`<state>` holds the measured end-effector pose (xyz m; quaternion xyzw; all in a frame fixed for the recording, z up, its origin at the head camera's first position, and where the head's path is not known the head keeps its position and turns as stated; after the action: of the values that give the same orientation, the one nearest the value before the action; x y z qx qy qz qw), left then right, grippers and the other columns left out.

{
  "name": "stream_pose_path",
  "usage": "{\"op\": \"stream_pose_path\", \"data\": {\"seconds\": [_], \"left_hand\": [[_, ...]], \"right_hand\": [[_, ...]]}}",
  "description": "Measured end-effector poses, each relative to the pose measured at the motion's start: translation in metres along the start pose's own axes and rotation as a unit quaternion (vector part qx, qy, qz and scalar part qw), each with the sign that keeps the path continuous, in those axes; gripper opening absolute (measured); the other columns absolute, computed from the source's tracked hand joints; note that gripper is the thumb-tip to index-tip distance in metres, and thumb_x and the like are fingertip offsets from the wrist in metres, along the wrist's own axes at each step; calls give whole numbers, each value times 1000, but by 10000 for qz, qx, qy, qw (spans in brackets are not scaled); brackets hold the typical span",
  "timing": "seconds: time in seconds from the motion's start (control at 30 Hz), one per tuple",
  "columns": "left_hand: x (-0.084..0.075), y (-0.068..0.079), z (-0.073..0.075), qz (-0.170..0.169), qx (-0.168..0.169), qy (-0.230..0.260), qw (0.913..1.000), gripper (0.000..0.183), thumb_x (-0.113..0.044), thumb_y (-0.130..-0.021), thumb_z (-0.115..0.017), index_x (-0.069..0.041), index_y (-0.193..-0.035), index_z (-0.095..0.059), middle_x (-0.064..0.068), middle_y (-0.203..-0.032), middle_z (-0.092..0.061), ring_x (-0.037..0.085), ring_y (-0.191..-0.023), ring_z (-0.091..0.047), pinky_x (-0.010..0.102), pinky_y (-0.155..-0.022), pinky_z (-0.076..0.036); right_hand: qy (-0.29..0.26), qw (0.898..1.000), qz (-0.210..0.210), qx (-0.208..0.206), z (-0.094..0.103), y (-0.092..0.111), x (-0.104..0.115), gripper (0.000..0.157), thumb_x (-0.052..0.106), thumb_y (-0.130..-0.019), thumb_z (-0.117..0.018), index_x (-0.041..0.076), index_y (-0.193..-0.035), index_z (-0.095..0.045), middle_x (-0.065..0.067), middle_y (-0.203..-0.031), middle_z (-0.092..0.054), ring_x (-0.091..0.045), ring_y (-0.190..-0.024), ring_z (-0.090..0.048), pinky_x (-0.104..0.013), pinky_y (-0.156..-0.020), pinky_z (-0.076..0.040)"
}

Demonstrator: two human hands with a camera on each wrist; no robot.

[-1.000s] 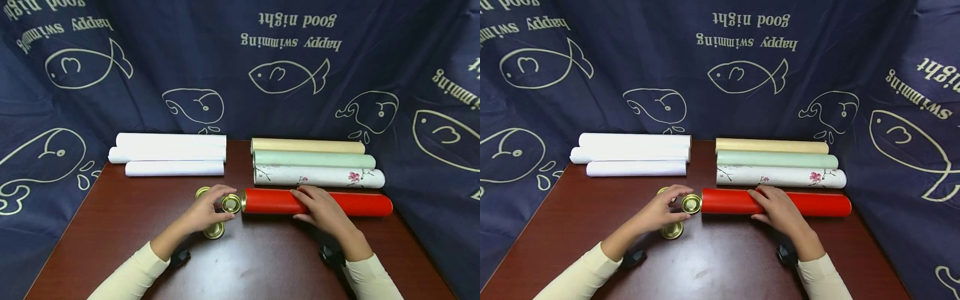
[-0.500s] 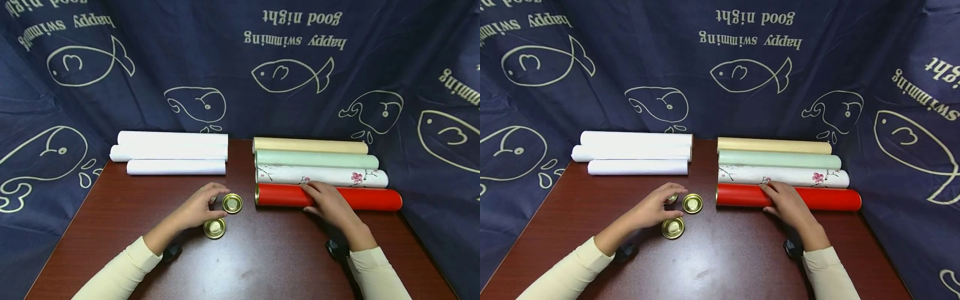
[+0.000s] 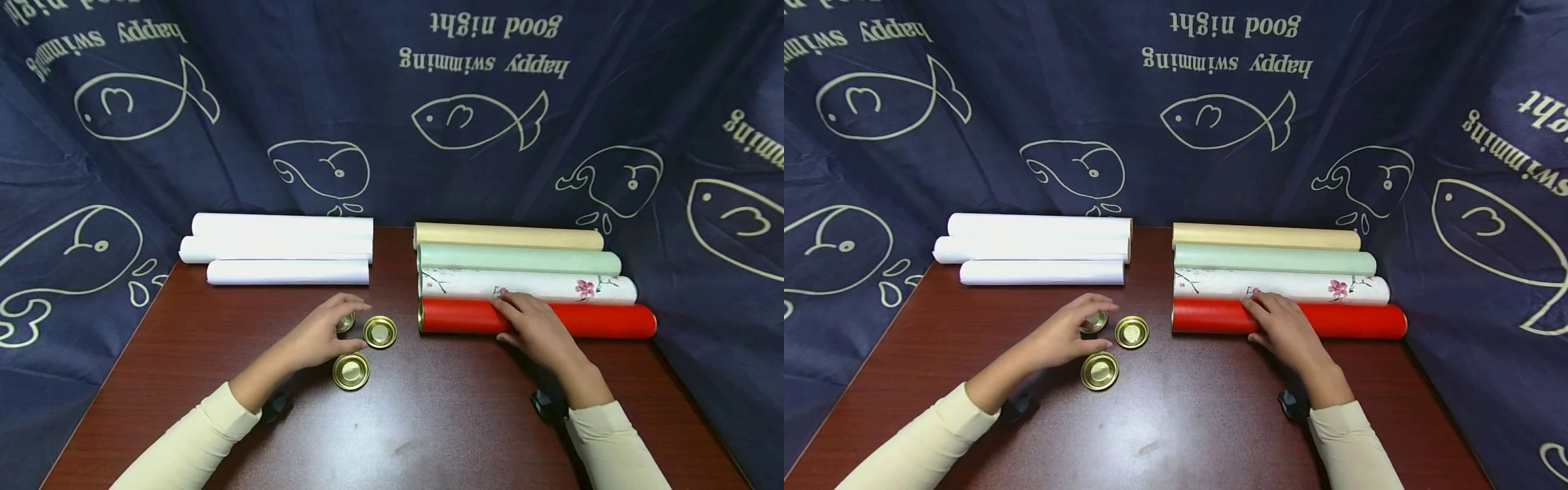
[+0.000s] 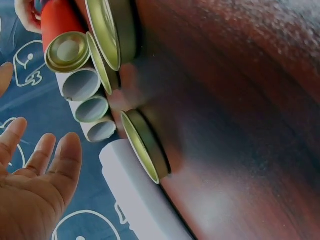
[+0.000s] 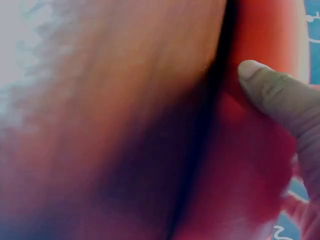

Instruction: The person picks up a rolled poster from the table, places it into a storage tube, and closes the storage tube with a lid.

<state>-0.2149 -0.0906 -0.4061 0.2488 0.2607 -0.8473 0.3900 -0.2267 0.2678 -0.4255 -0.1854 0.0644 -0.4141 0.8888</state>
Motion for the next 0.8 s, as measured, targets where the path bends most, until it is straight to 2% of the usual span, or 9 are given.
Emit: {"op": "stream_pose_path", "data": {"seconds": [0.2,0.33,0.57,0.8], "left_hand": [[2,-1,0,87,96,21,9999,61,-17,-79,-84,-8,-134,-59,10,-133,-54,27,-122,-54,47,-102,-45],[4,-2,-1,56,119,-116,9998,60,-18,-80,-84,-7,-134,-59,12,-133,-54,28,-123,-53,48,-103,-44],[6,-9,-9,-61,349,-409,9985,58,-19,-80,-83,-5,-132,-60,11,-132,-54,29,-123,-52,47,-103,-44],[7,-15,-19,-176,551,-659,9961,56,-20,-78,-84,-8,-129,-63,10,-129,-56,29,-121,-54,48,-103,-43]], "right_hand": [[-250,9995,-151,-131,21,-5,-3,69,23,-70,-89,4,-129,-61,-21,-123,-59,-41,-112,-56,-59,-95,-45],[-408,9984,-384,-112,36,-12,-15,60,20,-74,-86,1,-126,-62,-20,-122,-59,-40,-111,-56,-58,-96,-43],[-651,9953,-520,498,43,-34,-32,51,19,-83,-80,-1,-126,-61,-18,-122,-59,-38,-112,-55,-57,-97,-42],[-852,9877,-671,1124,34,-53,-47,52,20,-86,-78,-1,-129,-59,-20,-123,-60,-37,-110,-56,-53,-93,-45]]}}
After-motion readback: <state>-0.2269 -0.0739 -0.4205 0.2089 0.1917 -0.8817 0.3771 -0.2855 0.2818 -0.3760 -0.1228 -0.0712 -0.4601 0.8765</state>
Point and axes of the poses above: each hand's wrist, its own y-axis away from the middle knuckle, its own z-axis out of the back of the hand, x = y × z, the point moved 6 cm from there along -y, towards the middle knuckle
